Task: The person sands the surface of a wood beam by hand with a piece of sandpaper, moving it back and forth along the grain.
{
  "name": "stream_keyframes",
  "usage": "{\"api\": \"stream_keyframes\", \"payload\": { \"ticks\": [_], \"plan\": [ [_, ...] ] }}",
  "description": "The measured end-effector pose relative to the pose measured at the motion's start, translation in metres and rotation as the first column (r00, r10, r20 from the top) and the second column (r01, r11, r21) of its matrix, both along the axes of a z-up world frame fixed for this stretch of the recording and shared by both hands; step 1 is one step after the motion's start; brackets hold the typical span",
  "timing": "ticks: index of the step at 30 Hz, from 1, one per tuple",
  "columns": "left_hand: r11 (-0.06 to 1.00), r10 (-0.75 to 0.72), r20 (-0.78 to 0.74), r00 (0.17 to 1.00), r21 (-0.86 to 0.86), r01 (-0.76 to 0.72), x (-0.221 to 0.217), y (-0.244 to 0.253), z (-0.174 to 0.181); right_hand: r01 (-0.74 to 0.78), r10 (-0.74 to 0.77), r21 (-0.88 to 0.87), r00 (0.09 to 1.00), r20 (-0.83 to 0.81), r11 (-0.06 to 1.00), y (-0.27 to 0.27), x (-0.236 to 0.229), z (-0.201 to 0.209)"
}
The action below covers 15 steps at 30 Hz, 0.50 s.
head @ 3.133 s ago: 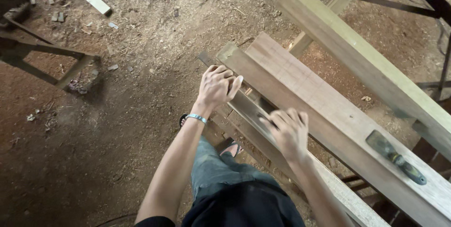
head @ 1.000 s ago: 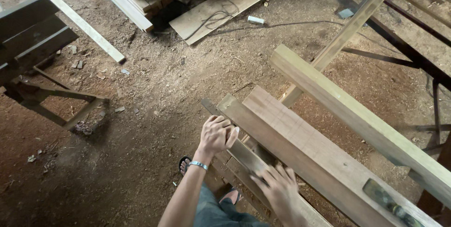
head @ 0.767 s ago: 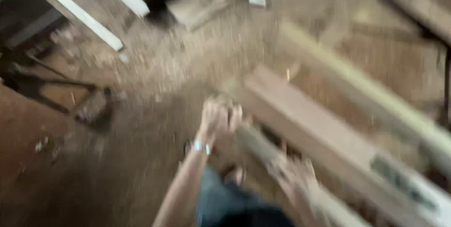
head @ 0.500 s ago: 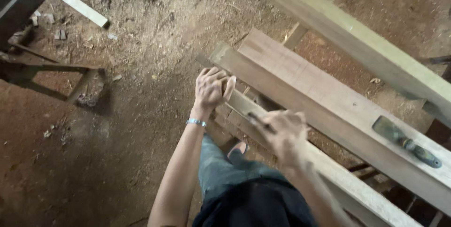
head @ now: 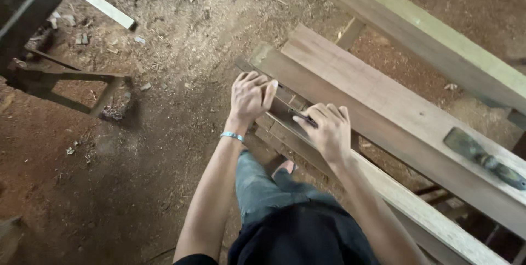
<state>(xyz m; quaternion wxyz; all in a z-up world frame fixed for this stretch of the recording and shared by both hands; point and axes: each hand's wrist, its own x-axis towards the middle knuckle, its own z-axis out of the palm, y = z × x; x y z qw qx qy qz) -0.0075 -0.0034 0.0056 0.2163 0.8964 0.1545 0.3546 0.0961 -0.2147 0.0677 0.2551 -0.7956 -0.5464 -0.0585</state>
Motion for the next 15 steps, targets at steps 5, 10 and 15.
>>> {"api": "stream_keyframes", "payload": {
  "ticks": [5,10,15],
  "plan": [
    [1.000,0.022,-0.064,0.998,-0.002,-0.022,-0.001,0.004,0.002,0.134,-0.138,-0.051,0.986,-0.089,0.990,-0.043,-0.006,0.019],
    [0.999,-0.012,-0.159,0.987,-0.045,0.005,0.001,-0.017,0.034,0.166,-0.178,-0.088,0.971,-0.157,0.982,-0.059,-0.012,0.021],
    [0.943,-0.327,-0.083,0.941,-0.100,0.318,-0.010,-0.096,0.060,0.209,-0.220,-0.089,0.964,-0.150,0.974,-0.059,-0.011,0.015]
  ]
}}
